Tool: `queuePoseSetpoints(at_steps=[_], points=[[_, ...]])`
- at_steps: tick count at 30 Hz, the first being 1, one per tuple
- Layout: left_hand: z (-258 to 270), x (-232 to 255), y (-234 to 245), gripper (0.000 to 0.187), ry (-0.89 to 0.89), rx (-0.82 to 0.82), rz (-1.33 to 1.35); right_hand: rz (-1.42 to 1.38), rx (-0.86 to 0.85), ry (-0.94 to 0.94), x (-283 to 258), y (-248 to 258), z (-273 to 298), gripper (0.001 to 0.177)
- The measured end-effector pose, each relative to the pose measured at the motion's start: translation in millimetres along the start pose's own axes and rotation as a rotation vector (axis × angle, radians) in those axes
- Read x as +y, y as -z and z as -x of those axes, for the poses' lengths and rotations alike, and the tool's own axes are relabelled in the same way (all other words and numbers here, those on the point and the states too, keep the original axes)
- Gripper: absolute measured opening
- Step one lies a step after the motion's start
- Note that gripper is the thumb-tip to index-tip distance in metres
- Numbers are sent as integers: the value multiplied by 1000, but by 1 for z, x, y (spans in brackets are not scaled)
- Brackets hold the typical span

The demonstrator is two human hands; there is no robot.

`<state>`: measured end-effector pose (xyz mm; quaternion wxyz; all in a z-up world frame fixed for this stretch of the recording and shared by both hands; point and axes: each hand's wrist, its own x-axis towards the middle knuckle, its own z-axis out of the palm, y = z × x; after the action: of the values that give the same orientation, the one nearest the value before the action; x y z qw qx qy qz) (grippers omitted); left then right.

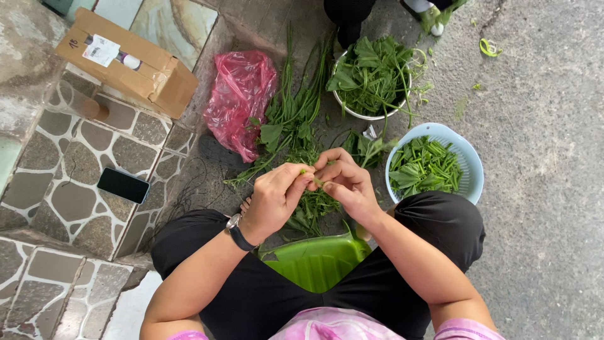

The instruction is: The person sits on a small stool and uses their hands to strip leaves from long green vegetable stems. They place the separated leaves into a blue colander and discard the stems onto the ground. Another person is visible in the background performing a similar task.

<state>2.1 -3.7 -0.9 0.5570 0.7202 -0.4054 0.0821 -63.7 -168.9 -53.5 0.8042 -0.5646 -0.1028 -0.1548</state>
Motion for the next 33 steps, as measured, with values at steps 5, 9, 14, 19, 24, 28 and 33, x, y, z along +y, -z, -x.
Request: queuePoseSetpoints(at_steps=[5,9,14,19,24,28,33], points=[[-1,1,-1,13,-5,23,-6,-40,-6,27,6,4,1,3],[-2,1,5,15,8,38,-5,-173,9,52,10,1,1,4],[-4,6,6,13,21,46,-37,-195,16,54,1,-5,1,5],[-2,6,7,16,115,92,16,-194,62,2,0,-9,3,9],[3,-9,3,10,49,70,3,-99,-6,13,1,-4,-5,29],[4,-13,1,10,-30,11,-108,41,-115,-219,-4,5,-5,38],[9,-15,-1,12,-116,-83,-230,109,-80,-380,-11,-1,-3,7]])
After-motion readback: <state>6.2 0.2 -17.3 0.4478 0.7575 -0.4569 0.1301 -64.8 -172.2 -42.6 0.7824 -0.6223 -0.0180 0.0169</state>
